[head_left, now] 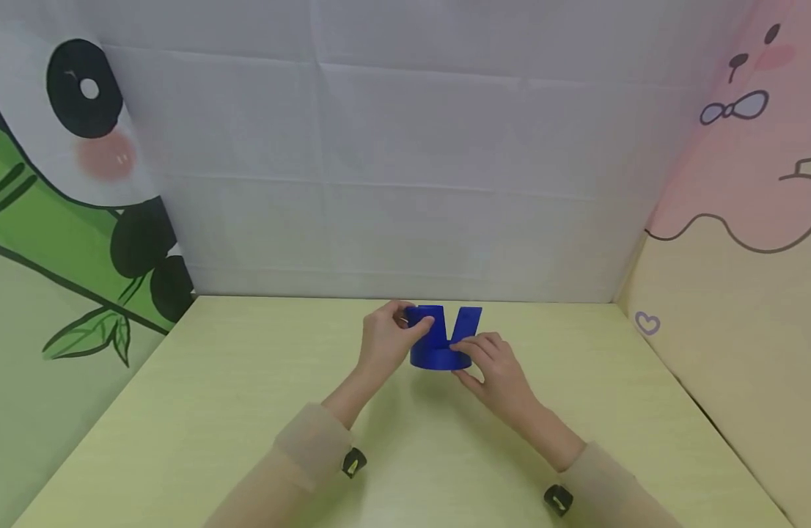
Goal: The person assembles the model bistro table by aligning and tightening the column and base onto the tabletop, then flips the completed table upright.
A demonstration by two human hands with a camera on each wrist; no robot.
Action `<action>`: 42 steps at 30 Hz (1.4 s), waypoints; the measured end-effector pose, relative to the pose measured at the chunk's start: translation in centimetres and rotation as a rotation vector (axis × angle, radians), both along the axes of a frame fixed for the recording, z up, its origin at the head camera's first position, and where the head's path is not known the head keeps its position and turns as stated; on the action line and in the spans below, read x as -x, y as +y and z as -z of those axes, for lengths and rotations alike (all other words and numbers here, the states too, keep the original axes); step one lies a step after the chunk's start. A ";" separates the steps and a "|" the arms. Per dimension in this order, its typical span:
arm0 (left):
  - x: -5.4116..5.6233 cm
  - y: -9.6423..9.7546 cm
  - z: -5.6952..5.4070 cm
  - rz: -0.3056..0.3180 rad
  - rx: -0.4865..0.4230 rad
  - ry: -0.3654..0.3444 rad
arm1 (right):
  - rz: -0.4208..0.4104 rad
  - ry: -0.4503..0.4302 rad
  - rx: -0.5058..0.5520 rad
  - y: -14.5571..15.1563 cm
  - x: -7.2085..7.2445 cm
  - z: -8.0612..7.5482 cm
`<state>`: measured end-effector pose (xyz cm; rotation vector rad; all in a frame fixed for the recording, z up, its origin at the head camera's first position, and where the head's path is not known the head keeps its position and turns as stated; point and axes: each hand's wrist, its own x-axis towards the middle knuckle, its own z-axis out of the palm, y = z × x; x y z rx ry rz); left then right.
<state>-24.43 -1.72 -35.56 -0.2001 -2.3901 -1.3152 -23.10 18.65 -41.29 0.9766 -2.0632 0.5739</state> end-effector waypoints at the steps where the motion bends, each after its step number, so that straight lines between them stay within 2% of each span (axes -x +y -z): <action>1: 0.0 0.0 -0.1 -0.002 -0.004 -0.012 | -0.008 0.000 0.005 0.0 0.0 -0.2; 4: -0.1 -0.2 -0.3 0.010 -0.019 -0.052 | -0.026 -0.007 0.009 0.2 -0.3 -0.9; 6: -0.2 -0.6 -0.5 0.043 -0.035 -0.067 | -0.028 -0.036 0.020 0.4 -0.5 -1.5; 8: -0.5 -1.0 -0.6 0.099 -0.036 -0.058 | -0.039 -0.099 0.044 0.6 -0.7 -2.1; 10: -0.9 -1.6 -0.4 0.170 -0.005 -0.029 | -0.066 -0.209 0.090 0.8 -0.9 -2.8; 12: -1.4 -2.3 0.0 0.244 0.075 0.019 | -0.093 -0.340 0.147 1.1 -1.1 -3.6; 14: -1.9 -2.9 0.6 0.312 0.193 0.088 | -0.120 -0.472 0.206 1.2 -1.3 -4.3; 16: -2.4 -3.4 1.3 0.350 0.321 0.168 | -0.125 -0.582 0.248 1.4 -1.5 -4.8; 18: -2.8 -3.7 2.0 0.355 0.446 0.264 | -0.110 -0.670 0.266 1.5 -1.5 -5.2; 21: -3.2 -3.9 2.7 0.339 0.561 0.414 | -0.082 -0.788 0.283 1.4 -1.4 -5.5; 24: -3.4 -3.7 3.3 0.325 0.594 0.518 | -0.089 -0.923 0.318 1.3 -1.2 -5.5; 26: -3.6 -3.5 3.6 0.321 0.586 0.541 | -0.103 -1.006 0.352 1.1 -1.1 -5.4; 29: -3.7 -3.4 3.9 0.317 0.563 0.509 | -0.118 -1.078 0.391 0.8 -1.0 -5.1; 32: -3.6 -3.4 4.0 0.318 0.521 0.422 | -0.122 -1.091 0.401 0.6 -0.8 -4.9; 35: -3.0 -3.5 4.0 0.318 0.456 0.307 | -0.147 -1.058 0.385 0.8 -0.5 -4.7; 42: -1.3 -3.9 3.3 0.343 0.296 0.082 | -0.205 -0.931 0.234 1.2 1.4 -3.4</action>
